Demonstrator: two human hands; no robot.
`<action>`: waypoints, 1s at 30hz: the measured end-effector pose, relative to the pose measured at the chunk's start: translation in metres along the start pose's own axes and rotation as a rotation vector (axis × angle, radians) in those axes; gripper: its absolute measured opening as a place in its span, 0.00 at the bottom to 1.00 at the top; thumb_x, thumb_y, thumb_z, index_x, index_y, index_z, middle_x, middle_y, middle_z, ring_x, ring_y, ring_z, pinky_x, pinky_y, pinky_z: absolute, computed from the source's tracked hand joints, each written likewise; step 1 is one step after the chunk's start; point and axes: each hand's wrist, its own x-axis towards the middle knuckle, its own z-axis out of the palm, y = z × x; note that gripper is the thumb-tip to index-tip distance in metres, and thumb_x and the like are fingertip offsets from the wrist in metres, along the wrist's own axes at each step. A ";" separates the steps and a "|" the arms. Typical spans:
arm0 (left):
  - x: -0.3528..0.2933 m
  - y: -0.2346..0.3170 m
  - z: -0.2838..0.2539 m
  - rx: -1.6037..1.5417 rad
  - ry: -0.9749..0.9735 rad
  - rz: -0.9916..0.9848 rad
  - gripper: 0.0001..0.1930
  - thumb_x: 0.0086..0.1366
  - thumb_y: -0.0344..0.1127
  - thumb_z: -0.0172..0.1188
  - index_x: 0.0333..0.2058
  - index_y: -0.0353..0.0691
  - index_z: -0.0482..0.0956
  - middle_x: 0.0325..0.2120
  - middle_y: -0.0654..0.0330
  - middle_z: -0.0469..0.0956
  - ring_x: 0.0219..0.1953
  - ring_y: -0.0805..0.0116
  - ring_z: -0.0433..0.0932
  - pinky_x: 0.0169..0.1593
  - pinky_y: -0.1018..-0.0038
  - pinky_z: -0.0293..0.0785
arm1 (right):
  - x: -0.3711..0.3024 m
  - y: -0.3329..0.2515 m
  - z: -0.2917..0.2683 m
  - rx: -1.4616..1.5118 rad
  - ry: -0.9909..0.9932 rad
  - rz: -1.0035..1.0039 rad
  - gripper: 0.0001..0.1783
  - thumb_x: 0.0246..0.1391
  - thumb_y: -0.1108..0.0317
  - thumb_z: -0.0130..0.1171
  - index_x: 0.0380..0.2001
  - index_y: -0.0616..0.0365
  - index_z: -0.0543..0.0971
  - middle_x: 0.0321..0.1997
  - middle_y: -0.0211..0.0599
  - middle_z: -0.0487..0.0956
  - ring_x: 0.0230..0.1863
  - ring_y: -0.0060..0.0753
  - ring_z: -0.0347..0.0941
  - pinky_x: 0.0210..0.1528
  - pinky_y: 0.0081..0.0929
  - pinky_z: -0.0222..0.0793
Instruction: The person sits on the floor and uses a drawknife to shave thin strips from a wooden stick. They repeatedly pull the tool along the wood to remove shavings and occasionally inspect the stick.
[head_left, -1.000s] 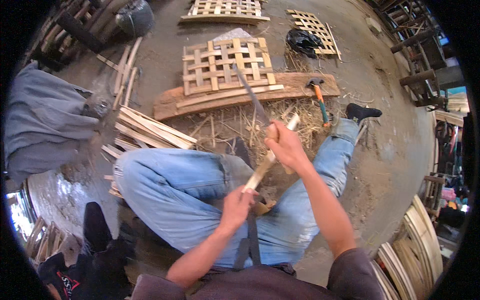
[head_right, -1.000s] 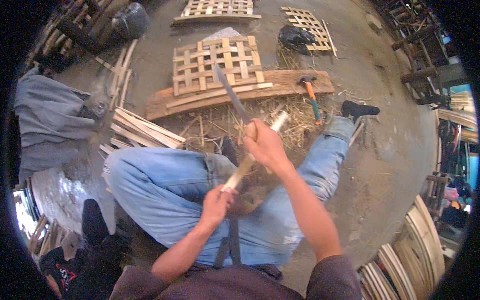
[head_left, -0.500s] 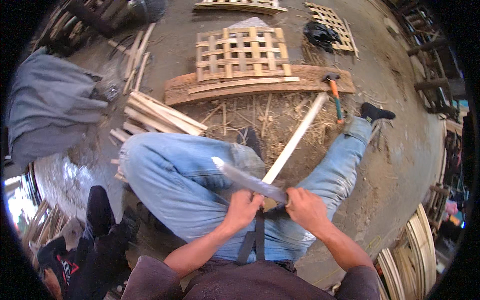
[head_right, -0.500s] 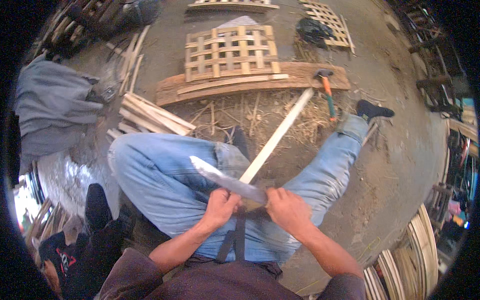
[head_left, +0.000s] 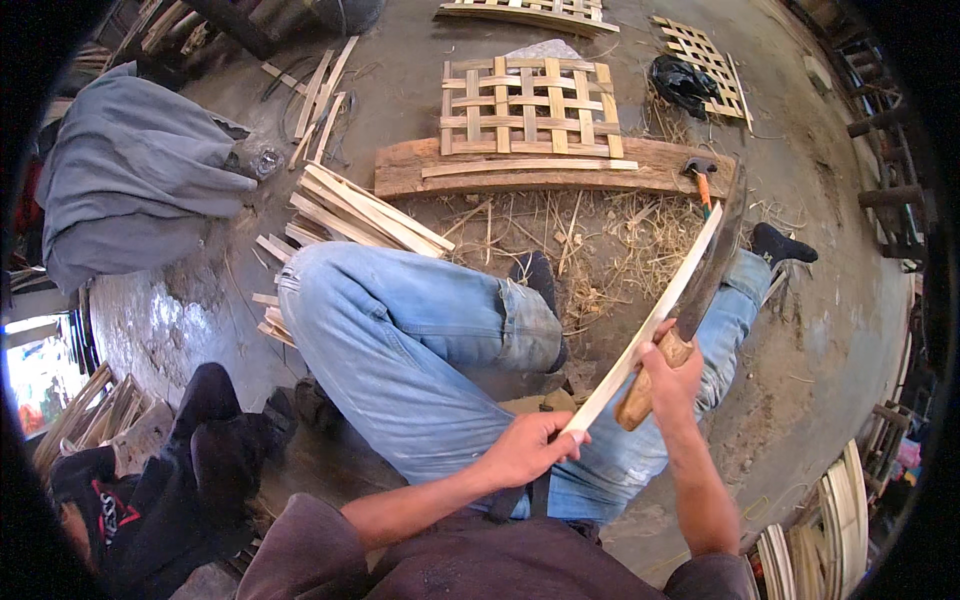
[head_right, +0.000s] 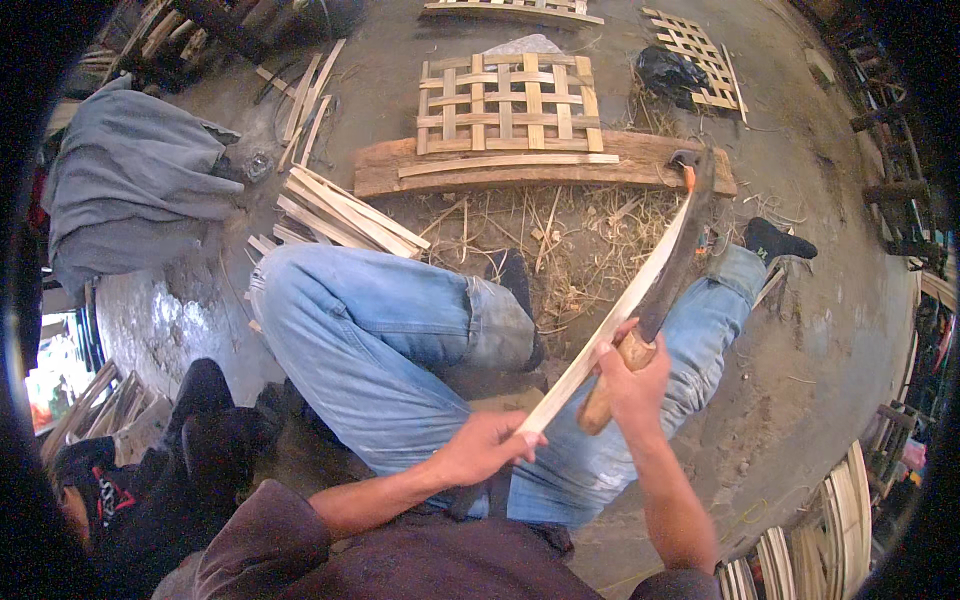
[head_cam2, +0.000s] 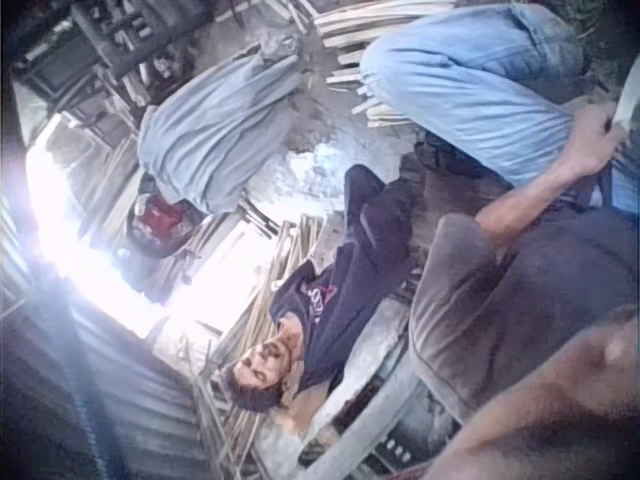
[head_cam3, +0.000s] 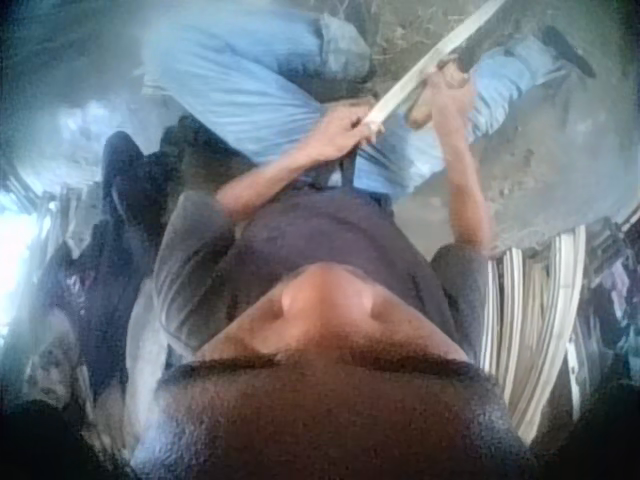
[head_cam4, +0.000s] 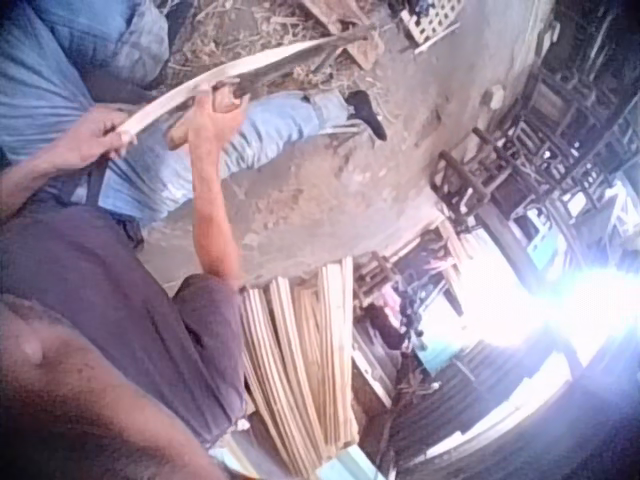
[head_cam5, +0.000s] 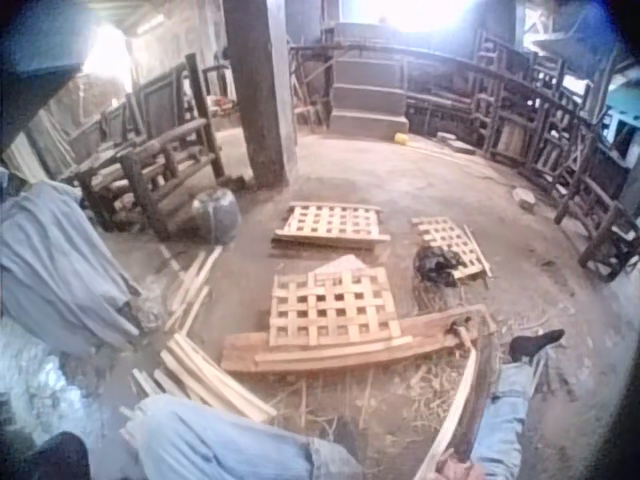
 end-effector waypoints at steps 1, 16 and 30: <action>0.001 0.005 -0.003 0.025 -0.131 -0.103 0.16 0.70 0.41 0.51 0.43 0.33 0.78 0.31 0.61 0.80 0.35 0.75 0.77 0.39 0.75 0.74 | 0.002 0.008 0.006 0.043 0.050 0.009 0.24 0.53 0.74 0.63 0.49 0.69 0.65 0.40 0.37 0.77 0.36 0.26 0.76 0.39 0.23 0.74; -0.002 0.001 -0.012 -0.374 0.087 -0.240 0.19 0.74 0.47 0.41 0.36 0.36 0.71 0.17 0.75 0.55 0.16 0.85 0.51 0.19 0.83 0.49 | -0.048 -0.020 -0.004 -1.295 -0.578 -0.509 0.20 0.43 0.67 0.67 0.40 0.59 0.73 0.31 0.45 0.78 0.32 0.49 0.78 0.35 0.40 0.73; -0.028 -0.002 -0.010 -0.374 0.051 -0.272 0.21 0.74 0.50 0.42 0.30 0.39 0.69 0.17 0.73 0.58 0.18 0.84 0.54 0.20 0.82 0.50 | -0.023 -0.024 -0.011 -1.197 -0.471 -0.333 0.10 0.50 0.68 0.56 0.35 0.59 0.70 0.30 0.50 0.77 0.27 0.54 0.77 0.28 0.46 0.73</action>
